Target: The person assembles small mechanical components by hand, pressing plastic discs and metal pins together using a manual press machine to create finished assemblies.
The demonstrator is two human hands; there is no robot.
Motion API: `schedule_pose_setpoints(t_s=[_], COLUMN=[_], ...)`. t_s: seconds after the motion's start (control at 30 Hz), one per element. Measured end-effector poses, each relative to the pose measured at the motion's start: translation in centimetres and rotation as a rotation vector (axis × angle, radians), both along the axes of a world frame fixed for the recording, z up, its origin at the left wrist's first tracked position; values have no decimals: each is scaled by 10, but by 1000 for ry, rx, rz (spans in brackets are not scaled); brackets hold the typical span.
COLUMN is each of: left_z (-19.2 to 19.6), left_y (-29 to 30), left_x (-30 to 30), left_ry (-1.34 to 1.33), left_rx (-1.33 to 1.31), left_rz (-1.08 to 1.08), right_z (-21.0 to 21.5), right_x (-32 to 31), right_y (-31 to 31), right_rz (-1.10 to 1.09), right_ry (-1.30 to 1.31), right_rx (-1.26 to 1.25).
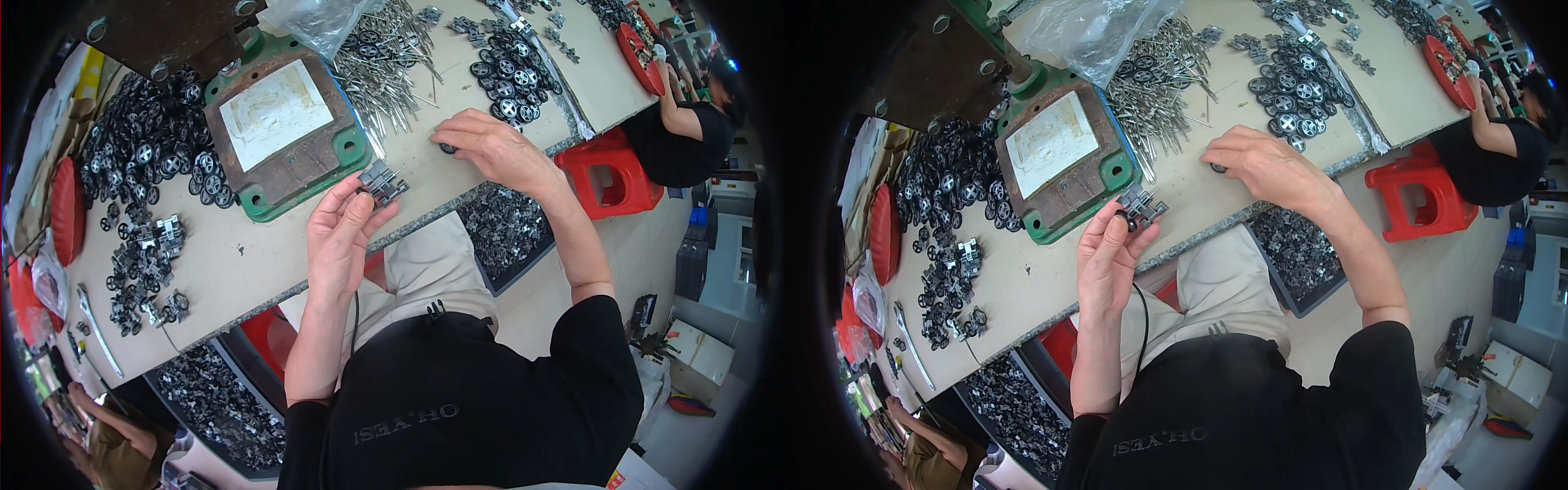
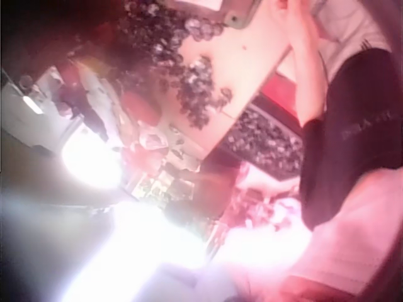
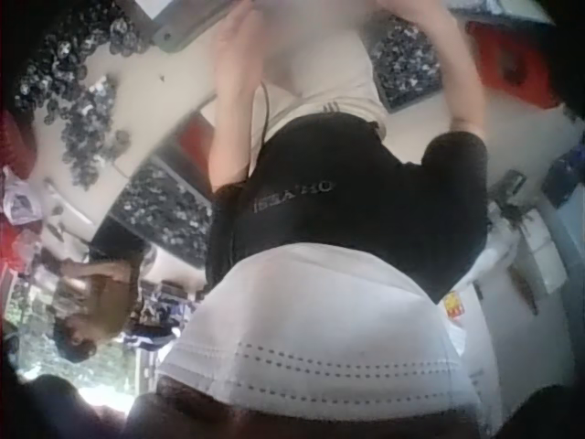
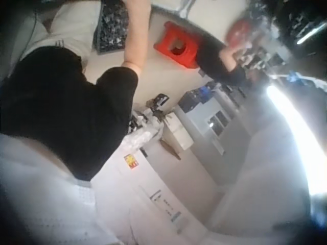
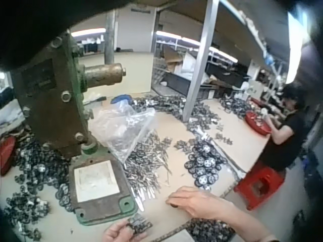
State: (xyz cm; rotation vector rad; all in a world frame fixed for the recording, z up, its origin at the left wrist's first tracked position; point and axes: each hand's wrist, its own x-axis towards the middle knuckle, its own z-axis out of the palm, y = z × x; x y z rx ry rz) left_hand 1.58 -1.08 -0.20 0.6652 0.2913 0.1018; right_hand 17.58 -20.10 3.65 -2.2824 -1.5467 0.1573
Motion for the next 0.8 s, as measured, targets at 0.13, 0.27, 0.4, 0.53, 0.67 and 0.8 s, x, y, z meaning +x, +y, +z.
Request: schedule_pose_setpoints(t_s=[0.13,0.27,0.4,0.53,0.67,0.8], left_z=[-1,3,2,1,1,0], left_y=[-1,-1,-1,-2,-2,-3], left_x=[0,0,2,2,0,0], left_ry=[-8,10,-3,-2,-6,-11], left_rx=[-6,17,21,15,18,16], left_rz=[2,1,-11,3,15,27], right_z=[-2,-5,-9,-20,-22,-21], right_x=[-7,-18,-37,-49,-54,-53], right_y=[6,19,29,37,39,39], right_rz=[-91,-141,-188,-214,-202,-202], right_ry=[-6,66,892,1186,1216,1250], right_rx=[1,178,506,581,595,622])
